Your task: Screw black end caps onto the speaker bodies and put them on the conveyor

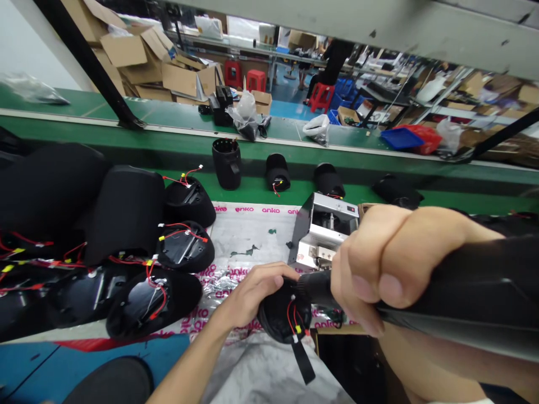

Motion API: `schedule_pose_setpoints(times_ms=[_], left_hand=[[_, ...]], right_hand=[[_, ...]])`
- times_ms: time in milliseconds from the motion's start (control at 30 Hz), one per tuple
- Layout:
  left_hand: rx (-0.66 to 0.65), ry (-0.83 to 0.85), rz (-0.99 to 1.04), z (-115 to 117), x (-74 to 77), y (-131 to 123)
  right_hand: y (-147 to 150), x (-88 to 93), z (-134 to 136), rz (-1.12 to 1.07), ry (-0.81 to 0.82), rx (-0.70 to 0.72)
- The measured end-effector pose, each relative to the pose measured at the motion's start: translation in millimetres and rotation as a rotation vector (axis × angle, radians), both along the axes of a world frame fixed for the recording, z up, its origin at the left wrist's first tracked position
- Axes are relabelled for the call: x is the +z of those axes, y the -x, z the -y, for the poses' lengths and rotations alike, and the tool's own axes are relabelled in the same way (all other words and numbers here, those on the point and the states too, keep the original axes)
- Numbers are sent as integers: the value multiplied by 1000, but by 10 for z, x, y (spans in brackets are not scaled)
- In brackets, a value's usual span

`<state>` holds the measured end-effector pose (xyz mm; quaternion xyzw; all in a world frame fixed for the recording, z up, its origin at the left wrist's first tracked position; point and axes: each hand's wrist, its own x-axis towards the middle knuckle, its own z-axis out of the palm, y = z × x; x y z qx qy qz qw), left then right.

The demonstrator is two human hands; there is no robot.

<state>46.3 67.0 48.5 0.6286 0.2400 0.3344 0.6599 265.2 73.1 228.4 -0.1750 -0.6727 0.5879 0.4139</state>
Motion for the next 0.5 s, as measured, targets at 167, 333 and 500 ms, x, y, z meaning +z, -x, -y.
schedule_pose_setpoints(times_ms=[167,333,500], left_hand=[[13,-3,-2,-2,-1,-4],[22,1,-5,15,-17,6],[27,8,9,15,-25,-3]], right_hand=[[174,-9,6,6,-1,-22],[247,-97,216,-84,-62,-286],[241,-122,248,-85,-76,-330]])
